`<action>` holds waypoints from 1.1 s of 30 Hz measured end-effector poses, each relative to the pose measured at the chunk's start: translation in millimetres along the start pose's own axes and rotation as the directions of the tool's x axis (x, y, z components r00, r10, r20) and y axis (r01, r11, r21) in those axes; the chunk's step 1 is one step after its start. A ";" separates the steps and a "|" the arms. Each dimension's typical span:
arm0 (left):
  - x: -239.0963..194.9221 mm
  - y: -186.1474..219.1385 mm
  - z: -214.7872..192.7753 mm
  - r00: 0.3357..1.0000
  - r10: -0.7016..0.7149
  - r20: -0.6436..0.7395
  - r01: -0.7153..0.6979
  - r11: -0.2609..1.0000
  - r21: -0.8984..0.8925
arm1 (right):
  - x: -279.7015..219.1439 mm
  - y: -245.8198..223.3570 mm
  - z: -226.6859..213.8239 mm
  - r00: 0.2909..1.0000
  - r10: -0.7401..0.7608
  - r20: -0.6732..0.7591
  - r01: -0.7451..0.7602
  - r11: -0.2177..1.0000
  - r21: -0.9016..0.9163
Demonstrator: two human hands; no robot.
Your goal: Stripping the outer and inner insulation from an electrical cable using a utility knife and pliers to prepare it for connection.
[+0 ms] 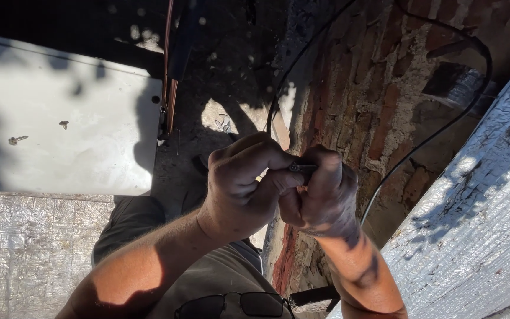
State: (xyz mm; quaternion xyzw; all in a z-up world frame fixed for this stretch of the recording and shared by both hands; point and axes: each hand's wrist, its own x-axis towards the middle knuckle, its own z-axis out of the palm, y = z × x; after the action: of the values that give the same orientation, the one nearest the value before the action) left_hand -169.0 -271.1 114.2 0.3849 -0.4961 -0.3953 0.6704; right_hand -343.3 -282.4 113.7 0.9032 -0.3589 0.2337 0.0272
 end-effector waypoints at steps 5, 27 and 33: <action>-1.9 -2.0 -1.3 0.999 0.013 -0.038 -0.013 1.000 0.015 | -2.4 -3.9 10.0 0.999 -0.049 -0.007 0.049 0.999 -0.009; 2.6 5.5 -16.2 0.970 0.021 -0.243 0.005 0.994 0.108 | 27.9 -26.5 43.8 0.980 0.196 -0.038 -0.193 0.979 0.061; 3.0 9.8 -19.3 0.968 0.044 -0.246 -0.019 0.995 0.103 | 29.6 -25.7 44.6 0.980 0.194 -0.046 -0.190 0.978 0.085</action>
State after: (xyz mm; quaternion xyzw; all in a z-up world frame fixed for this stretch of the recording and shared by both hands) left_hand -148.2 -267.5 120.1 0.4563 -0.4335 -0.3082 0.7133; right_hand -289.6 -291.8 90.2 0.8581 -0.4340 0.2737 -0.0223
